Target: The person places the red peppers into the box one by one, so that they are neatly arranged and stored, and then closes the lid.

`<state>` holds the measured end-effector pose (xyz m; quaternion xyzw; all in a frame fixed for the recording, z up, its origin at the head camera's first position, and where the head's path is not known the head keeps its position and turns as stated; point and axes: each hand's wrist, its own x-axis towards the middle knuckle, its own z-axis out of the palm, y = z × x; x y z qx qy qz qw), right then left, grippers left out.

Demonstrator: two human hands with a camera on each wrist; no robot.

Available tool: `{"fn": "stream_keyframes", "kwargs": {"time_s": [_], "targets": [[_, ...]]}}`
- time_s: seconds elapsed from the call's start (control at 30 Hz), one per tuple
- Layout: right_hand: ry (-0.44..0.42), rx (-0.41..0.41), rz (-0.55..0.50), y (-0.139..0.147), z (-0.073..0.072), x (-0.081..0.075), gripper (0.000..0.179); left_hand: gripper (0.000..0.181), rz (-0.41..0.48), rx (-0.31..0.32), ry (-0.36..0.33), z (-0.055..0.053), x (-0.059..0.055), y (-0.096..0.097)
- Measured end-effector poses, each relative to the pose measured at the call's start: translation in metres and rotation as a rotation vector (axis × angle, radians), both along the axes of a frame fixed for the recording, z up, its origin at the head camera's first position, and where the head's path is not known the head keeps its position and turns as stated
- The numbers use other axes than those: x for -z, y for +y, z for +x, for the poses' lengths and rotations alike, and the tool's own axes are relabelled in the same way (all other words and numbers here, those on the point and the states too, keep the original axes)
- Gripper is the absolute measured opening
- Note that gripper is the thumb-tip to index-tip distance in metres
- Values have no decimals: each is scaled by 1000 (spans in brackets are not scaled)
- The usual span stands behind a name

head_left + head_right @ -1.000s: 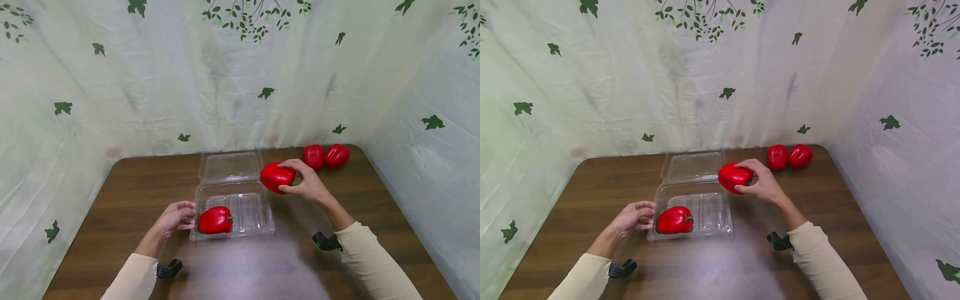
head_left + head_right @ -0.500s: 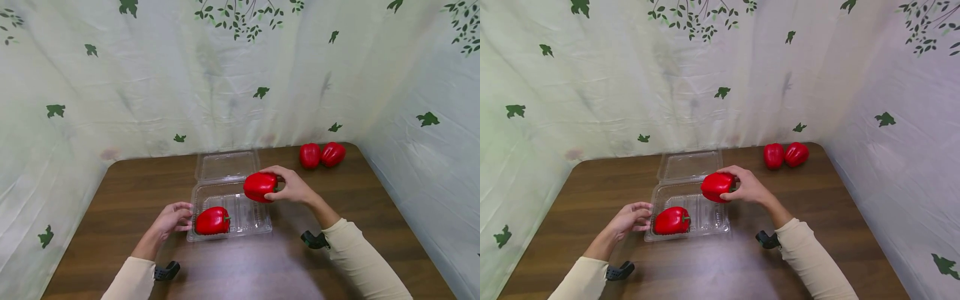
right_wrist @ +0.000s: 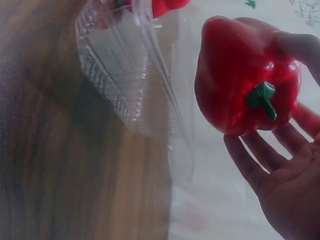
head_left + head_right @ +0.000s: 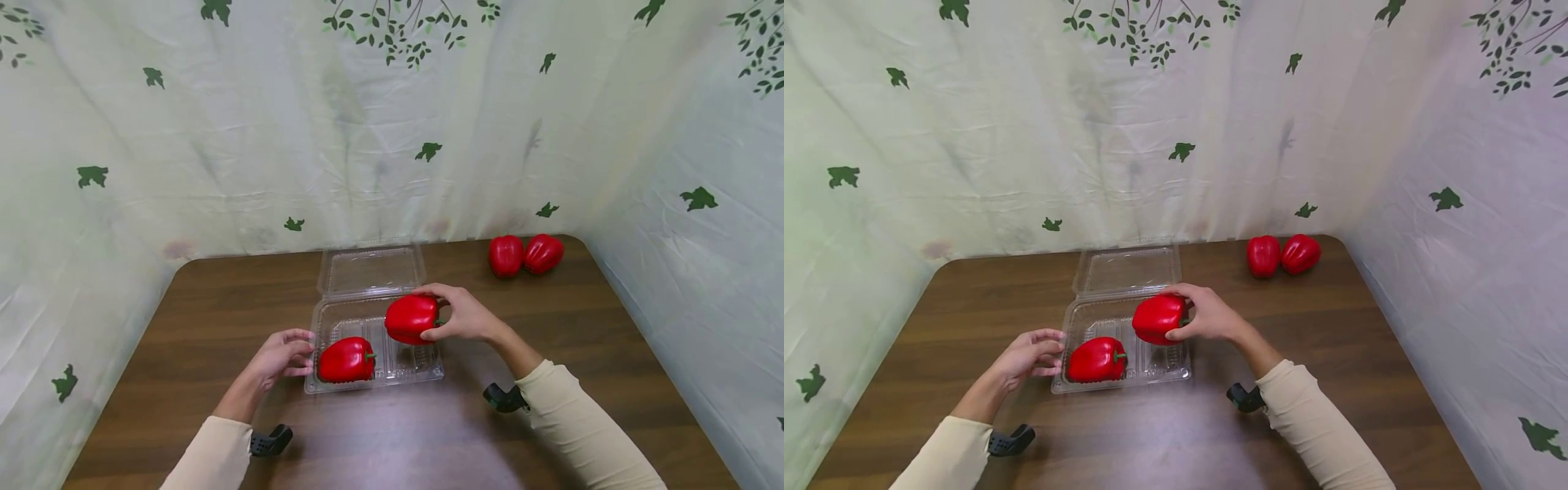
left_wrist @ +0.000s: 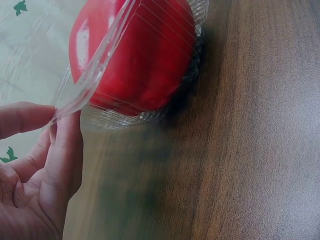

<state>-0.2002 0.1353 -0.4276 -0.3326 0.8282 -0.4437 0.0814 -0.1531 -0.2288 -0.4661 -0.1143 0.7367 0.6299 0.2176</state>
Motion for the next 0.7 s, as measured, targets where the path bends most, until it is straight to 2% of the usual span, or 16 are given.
{"fn": "stream_keyframes", "kwargs": {"time_s": [0.4,0.7], "targets": [[-88,-103,89,-16,4,3,62,37,-2,-1,-2,0,-1,0],[-62,-140,169,-23,5,7,59,37,-2,-1,-2,1,-2,1]]}}
